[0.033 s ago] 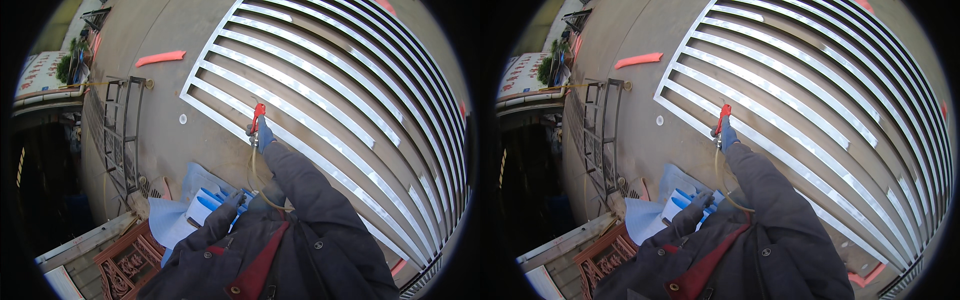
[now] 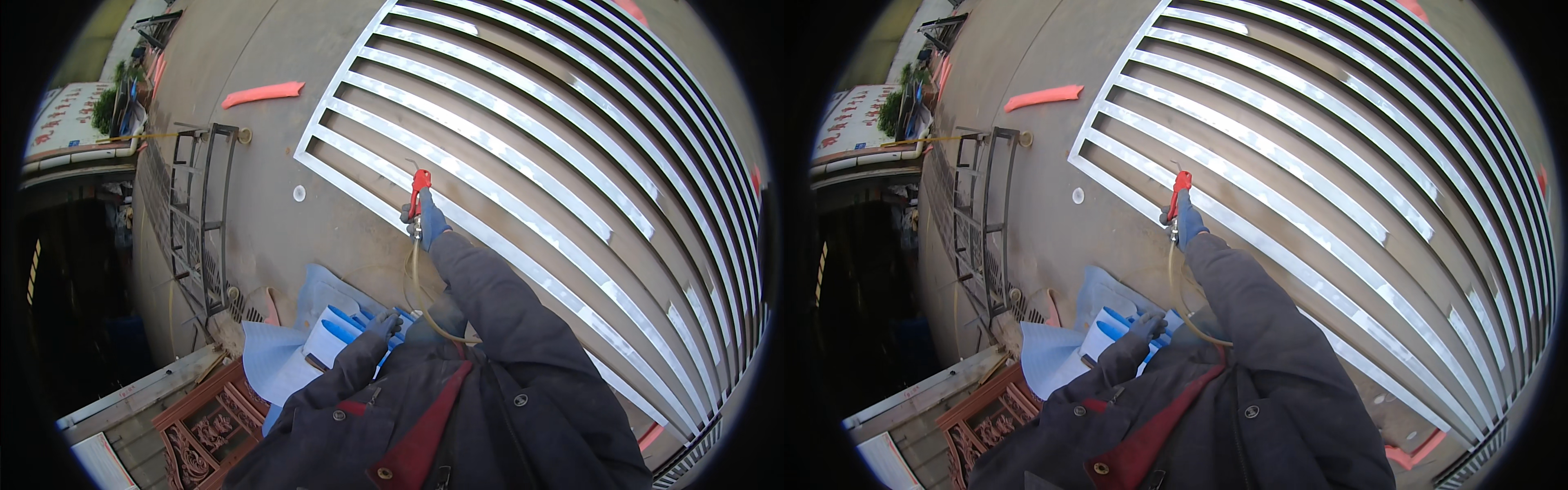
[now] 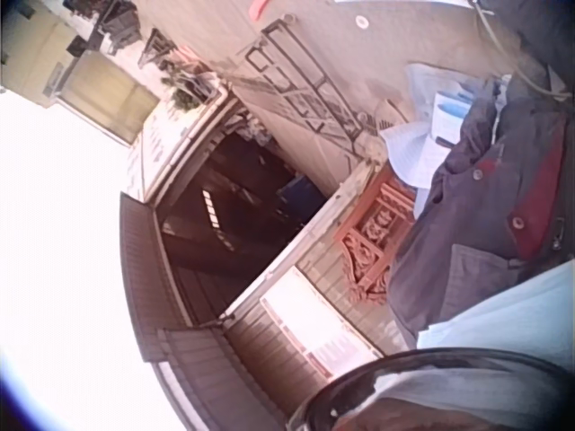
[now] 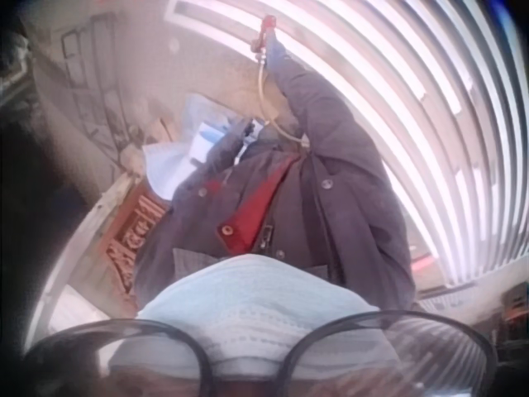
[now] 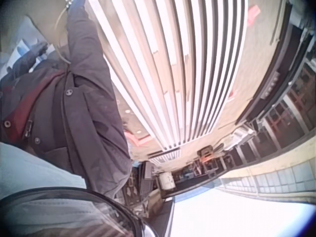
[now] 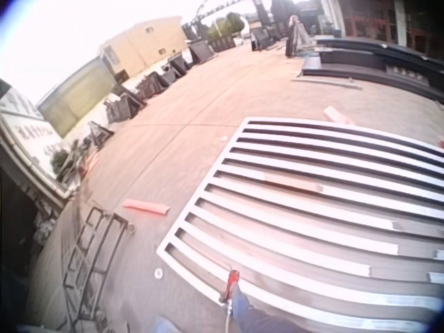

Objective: The person uses a red spray gun to apply white paint to a large metal grate lying on the floor. They move systematically along the horizontal bars, spraying each section and occasionally stepping around the object to reach different areas.

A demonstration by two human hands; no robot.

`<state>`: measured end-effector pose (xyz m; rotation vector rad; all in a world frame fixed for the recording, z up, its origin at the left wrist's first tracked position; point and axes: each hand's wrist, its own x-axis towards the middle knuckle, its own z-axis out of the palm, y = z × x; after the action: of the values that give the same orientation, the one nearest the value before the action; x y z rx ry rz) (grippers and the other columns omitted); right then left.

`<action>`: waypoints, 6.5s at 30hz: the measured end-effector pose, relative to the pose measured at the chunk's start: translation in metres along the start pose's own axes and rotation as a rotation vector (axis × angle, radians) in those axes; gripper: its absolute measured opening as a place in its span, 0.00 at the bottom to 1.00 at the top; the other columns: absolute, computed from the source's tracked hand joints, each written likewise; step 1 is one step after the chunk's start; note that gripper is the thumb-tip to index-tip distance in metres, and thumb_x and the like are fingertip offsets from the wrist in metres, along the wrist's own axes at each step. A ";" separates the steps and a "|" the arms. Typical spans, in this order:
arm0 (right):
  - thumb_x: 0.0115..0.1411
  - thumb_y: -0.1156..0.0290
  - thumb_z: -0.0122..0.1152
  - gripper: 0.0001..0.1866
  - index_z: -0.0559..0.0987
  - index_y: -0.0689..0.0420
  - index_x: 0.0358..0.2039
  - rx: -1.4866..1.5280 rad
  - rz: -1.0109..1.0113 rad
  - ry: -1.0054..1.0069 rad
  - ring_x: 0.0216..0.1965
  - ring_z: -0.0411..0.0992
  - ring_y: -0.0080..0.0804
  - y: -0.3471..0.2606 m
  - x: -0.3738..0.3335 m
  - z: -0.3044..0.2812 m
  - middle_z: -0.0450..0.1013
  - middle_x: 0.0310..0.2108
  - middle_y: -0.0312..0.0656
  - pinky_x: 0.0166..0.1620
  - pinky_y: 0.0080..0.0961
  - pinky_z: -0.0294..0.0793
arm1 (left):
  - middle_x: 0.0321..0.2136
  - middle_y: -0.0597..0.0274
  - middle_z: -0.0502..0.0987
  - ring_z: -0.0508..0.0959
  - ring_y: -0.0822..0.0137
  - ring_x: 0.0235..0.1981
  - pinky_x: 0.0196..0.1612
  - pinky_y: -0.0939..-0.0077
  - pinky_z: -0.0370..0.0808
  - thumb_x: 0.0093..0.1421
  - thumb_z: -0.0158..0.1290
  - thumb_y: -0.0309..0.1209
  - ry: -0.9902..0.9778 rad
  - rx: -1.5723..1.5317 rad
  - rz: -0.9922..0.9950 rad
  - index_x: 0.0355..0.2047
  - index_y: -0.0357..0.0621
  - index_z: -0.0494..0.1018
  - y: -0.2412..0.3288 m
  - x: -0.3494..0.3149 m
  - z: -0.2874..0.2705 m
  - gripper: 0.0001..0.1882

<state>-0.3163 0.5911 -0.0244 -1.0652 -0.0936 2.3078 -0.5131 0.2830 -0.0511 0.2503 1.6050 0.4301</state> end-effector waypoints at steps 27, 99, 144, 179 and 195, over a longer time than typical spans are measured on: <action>0.64 0.27 0.44 0.40 0.76 0.59 0.41 -0.061 0.119 0.158 0.14 0.62 0.20 0.024 -0.015 -0.066 0.73 0.23 0.38 0.17 0.20 0.62 | 0.39 0.63 0.80 0.79 0.70 0.37 0.39 0.75 0.72 0.71 0.51 0.40 -0.022 0.067 -0.079 0.55 0.46 0.72 -0.014 -0.001 0.017 0.17; 0.63 0.27 0.45 0.39 0.76 0.56 0.42 0.142 0.058 0.253 0.17 0.71 0.25 0.034 -0.180 -0.174 0.75 0.26 0.39 0.20 0.25 0.71 | 0.45 0.62 0.80 0.78 0.71 0.39 0.37 0.79 0.72 0.70 0.49 0.40 -0.174 0.385 -0.039 0.59 0.42 0.71 0.004 -0.014 0.131 0.22; 0.67 0.30 0.42 0.38 0.79 0.57 0.42 0.063 -0.289 0.552 0.11 0.61 0.24 -0.046 -0.339 -0.379 0.78 0.27 0.42 0.15 0.25 0.61 | 0.38 0.62 0.80 0.77 0.73 0.34 0.32 0.80 0.72 0.71 0.50 0.38 -0.206 0.302 0.016 0.56 0.43 0.72 0.004 0.003 0.130 0.18; 0.63 0.26 0.44 0.42 0.80 0.58 0.40 0.061 -0.269 0.651 0.08 0.59 0.23 0.027 -0.466 -0.545 0.79 0.27 0.47 0.12 0.24 0.58 | 0.39 0.58 0.80 0.77 0.70 0.36 0.41 0.75 0.75 0.71 0.50 0.36 -0.256 0.346 0.104 0.57 0.40 0.71 -0.042 -0.080 0.230 0.19; 0.61 0.25 0.48 0.44 0.80 0.63 0.40 0.462 -0.163 1.066 0.16 0.69 0.33 0.214 -0.435 -0.440 0.77 0.26 0.48 0.18 0.33 0.69 | 0.42 0.61 0.80 0.77 0.71 0.38 0.41 0.77 0.73 0.73 0.48 0.38 -0.382 0.417 0.057 0.57 0.43 0.71 -0.036 -0.040 0.141 0.18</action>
<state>0.1152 0.1037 -0.0927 -1.7633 0.6962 1.2694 -0.3660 0.2512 -0.0351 0.6560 1.2981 0.0761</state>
